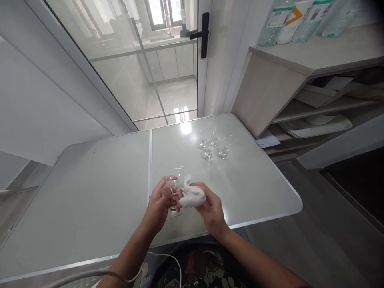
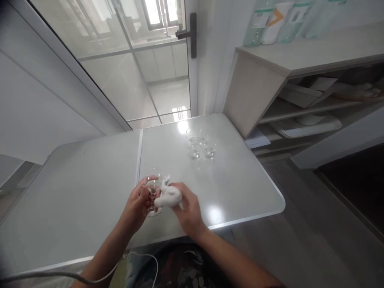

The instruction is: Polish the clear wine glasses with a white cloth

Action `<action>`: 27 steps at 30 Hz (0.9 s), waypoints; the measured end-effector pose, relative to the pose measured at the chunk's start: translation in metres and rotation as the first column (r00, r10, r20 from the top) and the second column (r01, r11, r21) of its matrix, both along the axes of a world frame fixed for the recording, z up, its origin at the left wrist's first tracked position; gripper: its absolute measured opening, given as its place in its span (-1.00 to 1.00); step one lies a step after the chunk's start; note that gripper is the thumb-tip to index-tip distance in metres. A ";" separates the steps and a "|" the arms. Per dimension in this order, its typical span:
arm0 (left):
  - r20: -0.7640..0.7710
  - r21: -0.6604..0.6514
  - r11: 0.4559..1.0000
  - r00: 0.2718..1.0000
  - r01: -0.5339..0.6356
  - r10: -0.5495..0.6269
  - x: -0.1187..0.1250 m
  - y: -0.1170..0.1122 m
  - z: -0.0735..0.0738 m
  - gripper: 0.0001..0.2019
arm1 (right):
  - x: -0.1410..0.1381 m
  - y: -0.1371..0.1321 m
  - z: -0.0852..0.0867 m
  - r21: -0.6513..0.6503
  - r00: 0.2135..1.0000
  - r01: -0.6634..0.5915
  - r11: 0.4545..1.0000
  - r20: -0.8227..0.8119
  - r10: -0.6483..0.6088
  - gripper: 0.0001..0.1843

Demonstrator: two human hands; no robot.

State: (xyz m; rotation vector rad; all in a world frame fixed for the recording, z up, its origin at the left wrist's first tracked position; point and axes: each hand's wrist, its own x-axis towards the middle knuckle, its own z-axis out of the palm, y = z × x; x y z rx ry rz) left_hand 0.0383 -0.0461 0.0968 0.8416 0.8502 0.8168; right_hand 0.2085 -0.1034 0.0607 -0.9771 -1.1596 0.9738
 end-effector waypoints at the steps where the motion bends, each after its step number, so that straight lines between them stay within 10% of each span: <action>1: -0.001 0.062 0.998 1.000 -0.019 0.019 0.002 0.001 -0.001 -0.46 | -0.002 0.002 0.000 -0.058 0.998 0.003 0.998 -0.070 -0.007 -0.74; 7: 0.084 0.162 0.974 0.986 -0.155 0.143 0.010 0.005 -0.011 -0.29 | -0.013 0.010 -0.004 -0.160 0.970 -0.066 0.985 -0.243 0.026 -0.69; 17: -0.097 0.112 0.966 0.964 -0.235 0.246 0.027 -0.011 -0.021 -0.31 | -0.020 0.009 -0.007 -0.128 0.987 0.016 0.992 0.158 0.005 -0.48; 22: -0.262 0.222 0.966 0.945 -0.136 0.194 0.023 -0.014 -0.009 -0.44 | -0.013 0.017 -0.007 -0.272 0.994 -0.107 0.956 -0.056 0.095 -0.68; 24: -0.299 0.325 0.939 0.929 -0.115 0.217 0.013 -0.007 -0.001 -0.45 | -0.001 0.022 -0.007 -0.297 0.927 -0.347 0.890 -0.256 0.276 -0.70; 27: -0.205 0.218 0.973 0.978 0.072 -0.026 0.002 0.004 0.007 -0.30 | 0.011 0.026 -0.009 -0.200 0.594 -0.771 0.605 -0.568 0.570 -0.62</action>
